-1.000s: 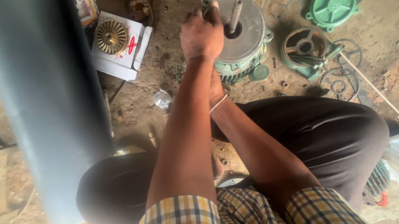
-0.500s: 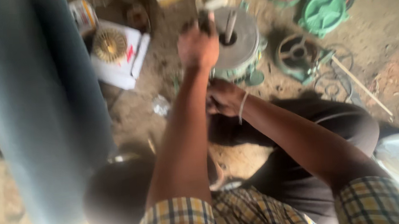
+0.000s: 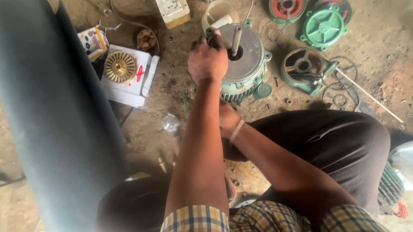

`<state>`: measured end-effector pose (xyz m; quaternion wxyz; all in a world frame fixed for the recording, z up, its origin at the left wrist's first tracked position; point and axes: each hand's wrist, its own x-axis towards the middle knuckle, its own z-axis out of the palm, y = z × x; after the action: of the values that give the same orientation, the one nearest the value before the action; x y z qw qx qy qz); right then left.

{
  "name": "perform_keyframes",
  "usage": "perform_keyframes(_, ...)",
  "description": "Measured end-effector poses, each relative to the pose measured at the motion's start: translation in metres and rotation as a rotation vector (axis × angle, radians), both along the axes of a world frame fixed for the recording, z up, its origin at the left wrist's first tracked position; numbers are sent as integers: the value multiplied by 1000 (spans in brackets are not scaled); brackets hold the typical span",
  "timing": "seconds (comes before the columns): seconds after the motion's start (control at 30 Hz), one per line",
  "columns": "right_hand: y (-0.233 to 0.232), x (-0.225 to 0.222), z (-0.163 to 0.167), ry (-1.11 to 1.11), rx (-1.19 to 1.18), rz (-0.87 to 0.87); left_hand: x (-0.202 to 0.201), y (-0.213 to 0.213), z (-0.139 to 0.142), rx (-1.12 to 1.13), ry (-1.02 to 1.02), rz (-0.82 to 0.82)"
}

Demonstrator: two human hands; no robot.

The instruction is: The person sits on the floor and uses a wrench to tighten bolts on a green electric motor. They rotate the motor to access different sides and continue tightening the fasteners.

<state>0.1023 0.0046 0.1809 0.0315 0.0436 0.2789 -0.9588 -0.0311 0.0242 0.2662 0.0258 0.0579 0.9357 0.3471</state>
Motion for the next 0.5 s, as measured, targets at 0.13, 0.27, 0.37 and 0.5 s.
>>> perform_keyframes(0.13, -26, -40, 7, -28, -348, -145, 0, -1, 0, 11, -53, -2)
perform_keyframes(0.27, -35, -65, 25, -66, -506, -268, 0, -1, 0, 26, -70, -17)
perform_keyframes(0.37, -35, -71, 27, -75, -536, -301, -1, 0, -1, 38, -27, -19)
perform_keyframes(0.5, -34, -73, 17, -71, -552, -302, -2, -1, -3, 24, -37, -19)
